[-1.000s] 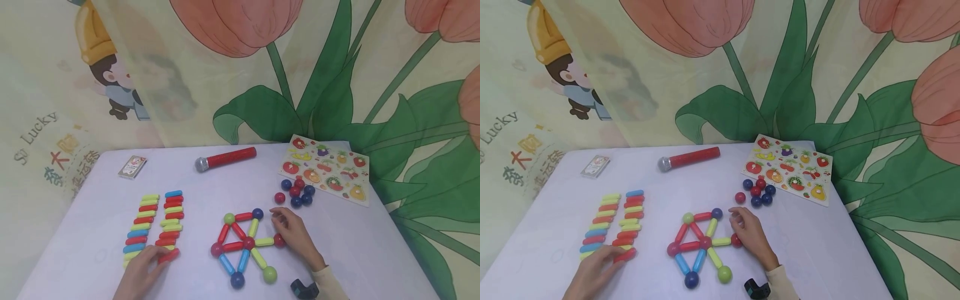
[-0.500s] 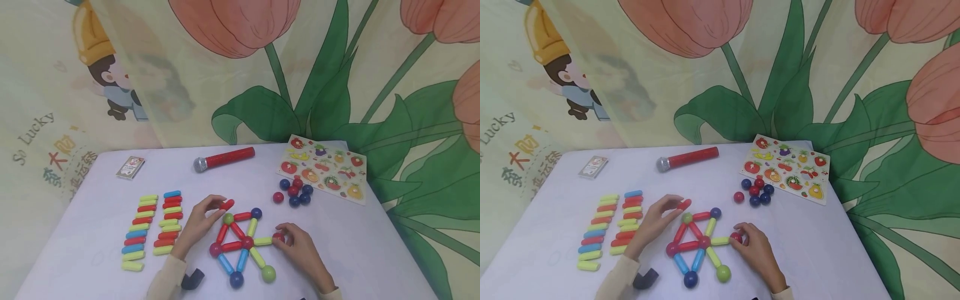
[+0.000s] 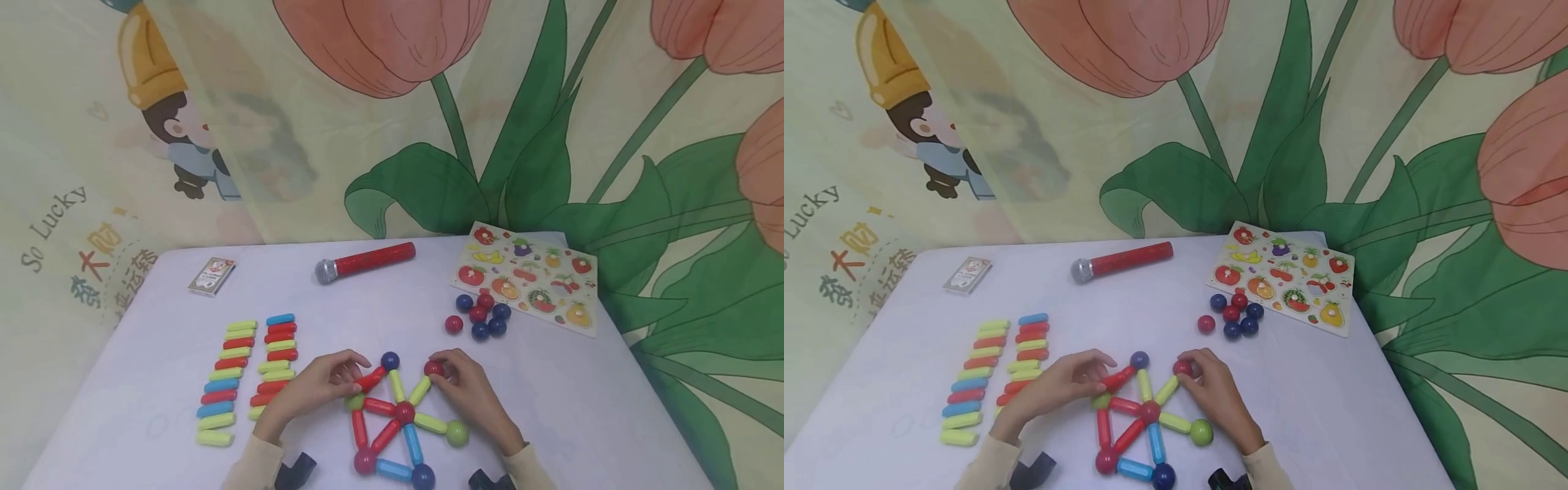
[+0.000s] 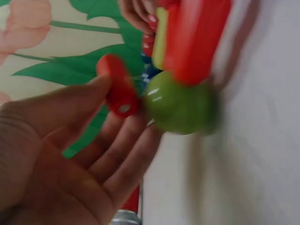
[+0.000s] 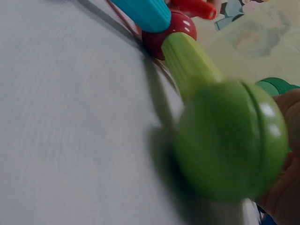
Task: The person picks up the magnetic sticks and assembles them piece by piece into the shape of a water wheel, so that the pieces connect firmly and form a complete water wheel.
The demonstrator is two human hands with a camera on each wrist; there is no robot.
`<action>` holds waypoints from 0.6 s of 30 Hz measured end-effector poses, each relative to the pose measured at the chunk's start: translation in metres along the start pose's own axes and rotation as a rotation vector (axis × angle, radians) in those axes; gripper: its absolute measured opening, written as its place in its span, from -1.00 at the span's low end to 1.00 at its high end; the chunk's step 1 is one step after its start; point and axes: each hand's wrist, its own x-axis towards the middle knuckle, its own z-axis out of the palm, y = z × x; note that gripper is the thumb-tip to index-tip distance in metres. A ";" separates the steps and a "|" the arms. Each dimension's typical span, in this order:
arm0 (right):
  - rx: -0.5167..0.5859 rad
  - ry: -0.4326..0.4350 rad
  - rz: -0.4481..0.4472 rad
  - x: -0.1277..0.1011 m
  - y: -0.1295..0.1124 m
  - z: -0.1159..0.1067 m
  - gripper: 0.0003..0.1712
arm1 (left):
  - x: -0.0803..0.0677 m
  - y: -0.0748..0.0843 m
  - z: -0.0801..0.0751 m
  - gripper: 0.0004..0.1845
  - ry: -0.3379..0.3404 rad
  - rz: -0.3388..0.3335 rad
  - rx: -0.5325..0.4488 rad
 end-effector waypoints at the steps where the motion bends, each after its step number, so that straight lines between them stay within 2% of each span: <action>1: 0.004 -0.013 -0.009 0.001 -0.001 0.001 -0.64 | -0.002 0.003 -0.001 -0.64 -0.028 0.000 -0.006; 2: 0.006 -0.023 -0.019 0.003 -0.001 0.003 -0.64 | -0.004 0.006 -0.002 -0.64 -0.045 0.010 -0.006; 4: 0.007 -0.035 -0.035 0.005 -0.003 0.005 -0.64 | -0.002 0.011 -0.002 -0.62 -0.028 0.049 -0.004; 6: 0.009 -0.042 -0.044 0.006 -0.003 0.006 -0.64 | 0.003 0.014 0.001 -0.61 0.033 0.095 -0.001; 8: 0.008 -0.046 -0.051 0.007 -0.004 0.008 -0.64 | 0.013 0.016 0.005 -0.60 0.101 0.121 0.000; 10: 0.004 -0.046 -0.059 0.007 -0.004 0.009 -0.63 | 0.025 0.017 0.011 -0.61 0.142 0.131 0.000; 13: -0.005 -0.032 -0.068 0.006 -0.003 0.010 -0.61 | 0.043 0.017 0.021 -0.62 0.127 0.132 0.011; 18: -0.014 -0.008 -0.054 0.005 -0.003 0.011 -0.52 | 0.064 0.017 0.033 -0.61 0.037 0.148 0.078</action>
